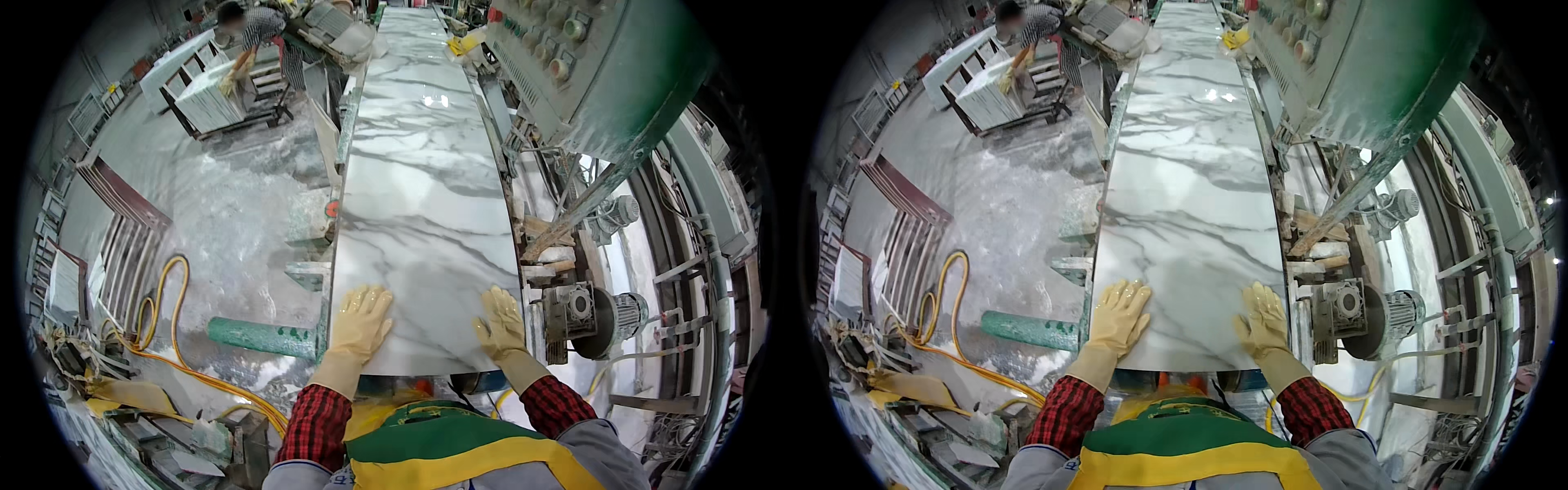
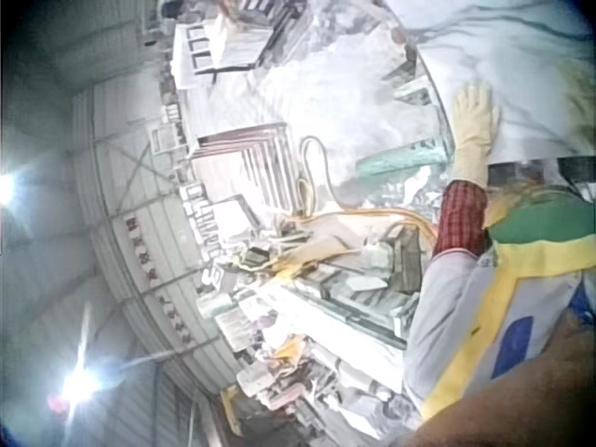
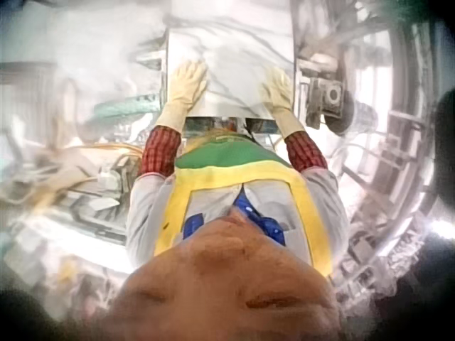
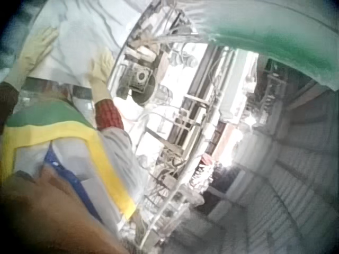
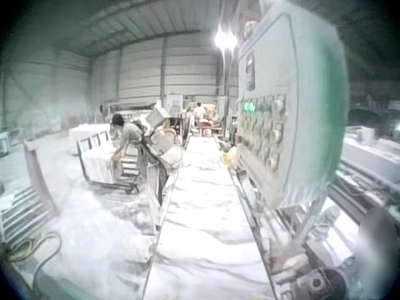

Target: The person repeatedly places large marble-patterned stone slabs onto a conveyor belt and guides them through a polishing machine. The person wears gloves and a safety vest while handling the heavy slabs in a factory setting.

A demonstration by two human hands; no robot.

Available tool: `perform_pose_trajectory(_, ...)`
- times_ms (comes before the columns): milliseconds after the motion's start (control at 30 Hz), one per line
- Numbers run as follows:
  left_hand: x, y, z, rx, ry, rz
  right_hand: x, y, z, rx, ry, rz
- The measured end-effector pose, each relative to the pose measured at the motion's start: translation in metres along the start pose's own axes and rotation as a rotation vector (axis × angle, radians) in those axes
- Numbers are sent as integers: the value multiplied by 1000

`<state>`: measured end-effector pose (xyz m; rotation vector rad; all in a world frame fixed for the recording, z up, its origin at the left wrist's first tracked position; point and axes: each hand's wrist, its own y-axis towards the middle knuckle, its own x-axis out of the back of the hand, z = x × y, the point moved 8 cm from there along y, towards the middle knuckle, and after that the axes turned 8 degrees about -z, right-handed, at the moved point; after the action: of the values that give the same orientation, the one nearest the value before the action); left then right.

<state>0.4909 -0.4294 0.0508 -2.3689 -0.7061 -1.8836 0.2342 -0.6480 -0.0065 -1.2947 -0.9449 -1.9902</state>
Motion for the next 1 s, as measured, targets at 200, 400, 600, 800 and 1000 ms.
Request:
perform_pose_trajectory(200, -8, 1, 7, -18, 44, 17, 8, 9, 6, 49, 43, -92)
perform_pose_trajectory(400, -11, -26, -19, -60, 143, -38, 15, 16, 9, 32, 5, -90)
perform_pose_trajectory(600, 8, -47, -35, -148, 59, -110, 12, 20, 11, 27, 36, -91)
perform_pose_trajectory(800, 6, -41, -36, -140, 50, -103, 12, 15, 8, 96, 71, -217)
perform_pose_trajectory(1000, 9, -36, -35, -144, 32, -104, 6, 19, 3, 115, 73, -251)
